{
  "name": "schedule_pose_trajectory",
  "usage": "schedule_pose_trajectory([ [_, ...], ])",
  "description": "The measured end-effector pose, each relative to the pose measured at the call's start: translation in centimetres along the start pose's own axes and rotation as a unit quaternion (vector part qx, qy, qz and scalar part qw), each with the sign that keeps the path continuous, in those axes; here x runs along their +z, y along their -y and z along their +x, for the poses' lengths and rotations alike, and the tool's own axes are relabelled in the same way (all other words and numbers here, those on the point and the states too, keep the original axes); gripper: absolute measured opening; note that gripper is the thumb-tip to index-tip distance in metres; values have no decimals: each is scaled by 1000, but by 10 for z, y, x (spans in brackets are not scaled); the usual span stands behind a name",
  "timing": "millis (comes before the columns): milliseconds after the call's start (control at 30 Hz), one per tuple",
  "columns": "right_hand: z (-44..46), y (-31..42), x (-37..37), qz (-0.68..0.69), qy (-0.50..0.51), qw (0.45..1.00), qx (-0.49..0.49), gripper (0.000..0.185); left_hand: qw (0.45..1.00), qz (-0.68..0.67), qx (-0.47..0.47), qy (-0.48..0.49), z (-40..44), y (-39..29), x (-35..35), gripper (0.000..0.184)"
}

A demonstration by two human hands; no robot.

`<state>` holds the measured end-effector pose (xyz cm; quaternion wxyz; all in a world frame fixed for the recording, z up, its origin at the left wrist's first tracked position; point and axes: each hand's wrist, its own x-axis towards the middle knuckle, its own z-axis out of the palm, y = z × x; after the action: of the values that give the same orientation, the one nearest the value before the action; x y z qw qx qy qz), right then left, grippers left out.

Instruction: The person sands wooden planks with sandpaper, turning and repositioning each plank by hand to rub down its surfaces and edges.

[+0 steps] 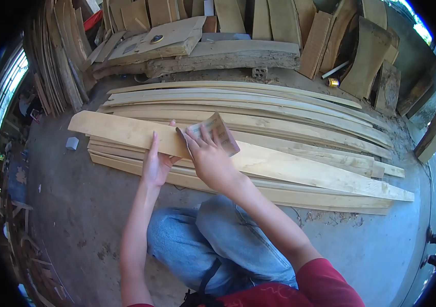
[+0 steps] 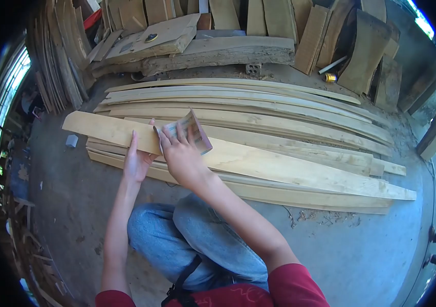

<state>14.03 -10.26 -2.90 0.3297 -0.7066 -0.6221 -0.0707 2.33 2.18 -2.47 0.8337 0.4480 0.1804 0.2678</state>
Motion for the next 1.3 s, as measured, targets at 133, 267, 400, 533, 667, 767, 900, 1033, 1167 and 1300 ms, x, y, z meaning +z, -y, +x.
schedule_pose_trajectory([
  [133, -57, -37, -27, -15, -24, 996, 90, 59, 1000, 3, 21, 9, 1, -2, 0, 50],
  [267, -188, -138, -97, -109, -95, 951, 275, 55, 1000, -1, 21, -6, 3, 1, -1, 49],
  [400, -366, -258, -170, -252, -42, 771, 583, 46, 1000, -6, 23, 4, 2, 1, -1, 48],
  [533, -255, -175, -174, -227, -131, 767, 585, 48, 999, 3, 42, 0, 1, -1, 2, 49],
  [667, -91, -84, -86, -141, -103, 962, 211, 50, 998, 18, 51, 4, 3, 0, 2, 51],
  [767, 7, 5, -21, -7, -125, 992, 15, 46, 998, 35, 44, 14, -2, -3, 3, 62],
  [900, 25, 52, 19, 31, 4, 995, -92, 58, 998, -52, 29, -34, -2, 0, -17, 69],
  [1033, -49, 4, -28, 12, 46, 998, -40, 64, 998, 1, 58, 27, -4, -5, 1, 72],
  [1167, -184, -72, -96, -78, 53, 968, 233, 61, 999, -11, 40, 10, 1, -2, 0, 65],
  [1300, -373, -164, -164, -188, -211, 763, 581, 55, 996, 66, 62, -11, 0, 0, 3, 55],
])
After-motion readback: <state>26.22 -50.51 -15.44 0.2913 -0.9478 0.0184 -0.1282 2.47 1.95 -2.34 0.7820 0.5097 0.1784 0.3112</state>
